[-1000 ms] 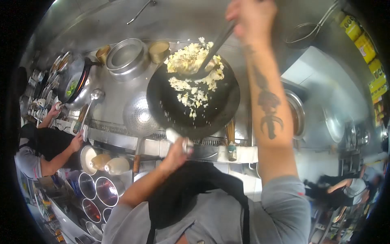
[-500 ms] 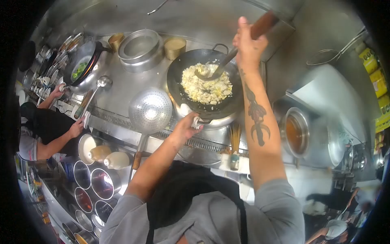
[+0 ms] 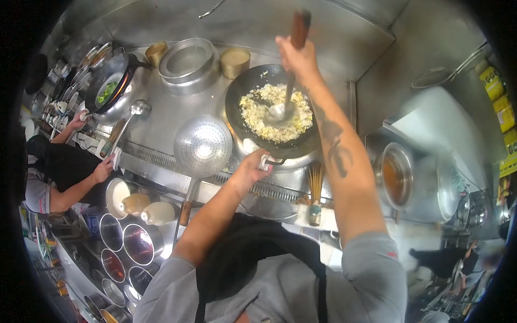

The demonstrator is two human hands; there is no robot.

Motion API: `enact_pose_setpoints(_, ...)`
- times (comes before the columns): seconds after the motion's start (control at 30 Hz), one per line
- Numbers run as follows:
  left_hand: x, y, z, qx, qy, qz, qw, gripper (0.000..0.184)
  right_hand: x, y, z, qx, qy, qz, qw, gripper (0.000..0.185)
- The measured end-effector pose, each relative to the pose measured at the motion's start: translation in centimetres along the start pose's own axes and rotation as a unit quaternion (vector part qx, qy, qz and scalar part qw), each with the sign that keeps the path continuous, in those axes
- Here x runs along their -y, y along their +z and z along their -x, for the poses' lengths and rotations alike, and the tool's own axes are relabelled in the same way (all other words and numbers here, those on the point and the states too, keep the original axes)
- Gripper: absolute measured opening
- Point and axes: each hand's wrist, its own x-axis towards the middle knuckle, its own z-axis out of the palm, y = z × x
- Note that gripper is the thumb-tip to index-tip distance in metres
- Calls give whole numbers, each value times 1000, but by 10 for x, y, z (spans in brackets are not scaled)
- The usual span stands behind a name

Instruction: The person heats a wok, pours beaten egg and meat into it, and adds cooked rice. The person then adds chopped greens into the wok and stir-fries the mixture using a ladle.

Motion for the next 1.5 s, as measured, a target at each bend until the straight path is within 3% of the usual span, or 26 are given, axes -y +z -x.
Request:
enact_pose_setpoints(0.13, -4, -1, -4, 14, -17, -1, 1000, 10, 69, 3, 34, -34, -30, 6, 999, 24)
enact_pose_setpoints(0.2, -5, 0, 0, 14, -11, -43, 999, 11, 39, -7, 47, -21, 13, 13, 1000, 21)
enact_pose_setpoints(0.27, 5, 3, 14, 5, 32, -5, 999, 11, -21, -28, 31, -57, -26, 62, 996, 20)
enact_pose_setpoints(0.33, 34, 11, 69, 7, 71, -14, 997, 10, 28, -45, 21, -104, 36, 184, 977, 25)
enact_pose_setpoints(0.37, 51, 6, 86, 26, 70, -1, 997, 12, 34, -69, 3, -112, -7, 170, 979, 29)
enact_pose_setpoints(0.4, 57, 12, 122, 11, 48, -26, 998, 11, 53, -83, -6, -145, 25, 16, 989, 30)
enact_pose_setpoints(0.47, 60, 26, 160, -11, 29, -65, 997, 11, 85, -108, -17, -167, -43, -97, 980, 28)
enact_pose_setpoints(0.5, 60, 15, 149, 52, 93, -134, 985, 11, 80, -110, -13, -167, -40, -109, 979, 27)
enact_pose_setpoints(0.53, 49, 20, 135, 51, 72, -93, 992, 12, 81, -108, -12, -165, -46, -122, 978, 27)
enact_pose_setpoints(0.6, 28, 32, 107, 44, 31, -10, 998, 14, 40, -72, 14, -211, -42, 71, 974, 26)
enact_pose_setpoints(0.67, 68, -28, 60, 46, 78, -27, 996, 17, 10, -51, 21, -179, -91, -47, 979, 26)
enact_pose_setpoints(0.73, 93, -76, 76, 57, 46, -54, 996, 22, 50, -40, 25, -142, -101, -44, 984, 26)
enact_pose_setpoints(0.8, 90, -68, 102, 43, 30, -35, 998, 28, 97, -38, 17, -95, -156, -26, 983, 27)
enact_pose_setpoints(0.83, 89, -65, 100, 81, 174, -165, 967, 21, 114, -36, 20, -104, -141, -54, 983, 28)
enact_pose_setpoints(0.93, 38, -10, 101, 68, 247, -220, 941, 15, 130, -30, 36, -108, -93, -91, 986, 30)
enact_pose_setpoints(0.97, 33, 4, 108, 25, 216, -214, 952, 14, 135, -32, 38, -106, -82, -93, 987, 30)
enact_pose_setpoints(1.0, 26, 27, 108, -46, 19, 40, 998, 18, 145, -32, 30, -97, -84, -95, 987, 31)
enact_pose_setpoints(1.03, 25, 42, 133, -3, 31, 10, 999, 15, 150, -33, 30, -131, -73, -79, 986, 32)
enact_pose_setpoints(1.07, 30, 47, 156, 31, 38, -21, 999, 11, 140, -38, 25, -144, -81, -35, 986, 30)
enact_pose_setpoints(1.13, 24, 48, 138, -13, 35, 15, 999, 9, 87, -53, 23, -170, -87, 61, 980, 27)
enact_pose_setpoints(1.2, 39, 19, 107, 65, 105, -32, 992, 7, 10, -44, 33, -204, -70, -10, 976, 19)
enact_pose_setpoints(1.27, 80, -51, 57, 54, 62, -20, 996, 7, 26, -47, 37, -169, -99, -37, 980, 16)
enact_pose_setpoints(1.3, 91, -60, 74, 35, 51, -36, 997, 12, 47, -49, 42, -171, -135, -30, 976, 17)
enact_pose_setpoints(1.4, 82, -29, 112, -12, 76, -62, 995, 11, 139, -66, 42, -201, -174, 72, 961, 18)
enact_pose_setpoints(1.47, 54, -29, 70, 38, 104, -28, 993, 10, 207, -38, 68, -247, -172, -67, 951, 33)
enact_pose_setpoints(1.5, 32, -25, 54, 61, 97, -59, 992, 10, 206, -45, 68, -194, -220, -85, 952, 32)
